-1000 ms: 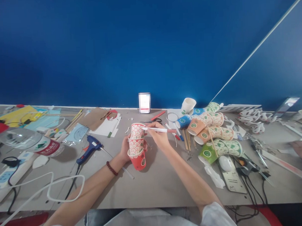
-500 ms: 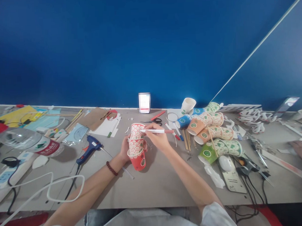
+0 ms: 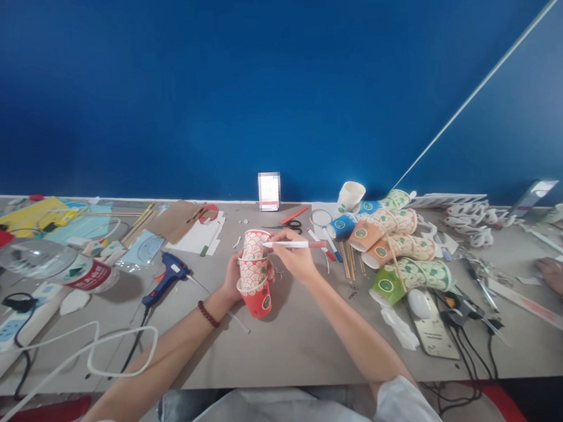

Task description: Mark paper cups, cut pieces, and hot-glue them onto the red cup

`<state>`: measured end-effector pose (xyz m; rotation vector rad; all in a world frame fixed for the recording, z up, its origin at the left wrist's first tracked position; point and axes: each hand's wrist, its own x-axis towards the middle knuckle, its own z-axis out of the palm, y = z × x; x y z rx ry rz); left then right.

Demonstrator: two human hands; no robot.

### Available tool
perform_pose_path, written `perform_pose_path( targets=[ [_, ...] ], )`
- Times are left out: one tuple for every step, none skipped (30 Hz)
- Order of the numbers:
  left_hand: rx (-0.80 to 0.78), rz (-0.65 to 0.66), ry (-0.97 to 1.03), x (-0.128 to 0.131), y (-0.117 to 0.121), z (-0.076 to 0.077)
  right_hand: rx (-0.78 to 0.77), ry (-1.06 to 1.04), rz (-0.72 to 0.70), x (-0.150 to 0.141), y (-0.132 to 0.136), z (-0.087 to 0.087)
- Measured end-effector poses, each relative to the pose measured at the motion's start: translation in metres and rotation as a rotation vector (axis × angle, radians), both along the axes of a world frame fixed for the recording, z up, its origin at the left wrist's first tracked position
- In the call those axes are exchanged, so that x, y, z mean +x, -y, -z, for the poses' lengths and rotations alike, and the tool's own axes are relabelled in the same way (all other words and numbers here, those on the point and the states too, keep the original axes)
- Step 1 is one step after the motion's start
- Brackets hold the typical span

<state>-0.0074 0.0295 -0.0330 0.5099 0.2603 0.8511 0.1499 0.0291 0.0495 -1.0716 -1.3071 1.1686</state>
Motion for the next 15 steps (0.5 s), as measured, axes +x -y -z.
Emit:
perform_pose_path(
  targets=[
    [0.0, 0.0, 0.0, -0.0001, 0.0, -0.0003, 0.003, -0.008, -0.002, -0.0004, 0.0002, -0.0002],
    [0.001, 0.0, 0.0, -0.0002, -0.0001, -0.0006, 0.01, -0.013, -0.001, -0.0008, 0.0003, -0.0001],
    [0.0, 0.001, 0.0, -0.0003, -0.0001, -0.0008, 0.018, -0.014, 0.0, -0.001, 0.0002, 0.0004],
    [-0.001, 0.003, -0.001, -0.0002, -0.0001, -0.001, 0.024, -0.013, 0.004, -0.0012, 0.0, 0.001],
    [-0.003, 0.004, 0.0, -0.0001, -0.0002, -0.0011, 0.031, -0.012, 0.01, -0.0013, -0.0003, 0.0018],
    [-0.005, 0.004, 0.0, 0.0, -0.0002, -0.0011, 0.038, -0.01, 0.016, -0.0013, -0.0006, 0.0026],
    [-0.005, 0.003, 0.002, 0.0002, -0.0001, -0.001, 0.044, -0.006, 0.02, -0.0013, -0.001, 0.0033],
    [-0.004, 0.001, 0.003, 0.0004, -0.0001, -0.001, 0.05, -0.001, 0.024, -0.0012, -0.0013, 0.004],
    [-0.002, -0.002, 0.005, 0.0005, 0.0, -0.001, 0.055, 0.006, 0.027, -0.0011, -0.0016, 0.0044],
    [-0.001, -0.003, 0.006, 0.0007, 0.0001, -0.0011, 0.06, 0.012, 0.03, -0.001, -0.0018, 0.0046],
    [-0.001, -0.005, 0.006, 0.0008, 0.0003, -0.0012, 0.063, 0.018, 0.033, -0.0009, -0.0019, 0.0047],
    [-0.002, -0.005, 0.006, 0.0008, 0.0004, -0.0015, 0.063, 0.022, 0.035, -0.0008, -0.0018, 0.0046],
    [-0.004, -0.006, 0.005, 0.0009, 0.0006, -0.0018, 0.062, 0.024, 0.036, -0.0006, -0.0017, 0.0044],
    [-0.006, -0.006, 0.001, 0.0009, 0.0007, -0.0022, 0.059, 0.027, 0.034, -0.0003, -0.0015, 0.0041],
    [-0.004, -0.008, -0.001, 0.001, 0.0008, -0.0026, 0.056, 0.032, 0.029, 0.0, -0.0013, 0.004]
  ],
)
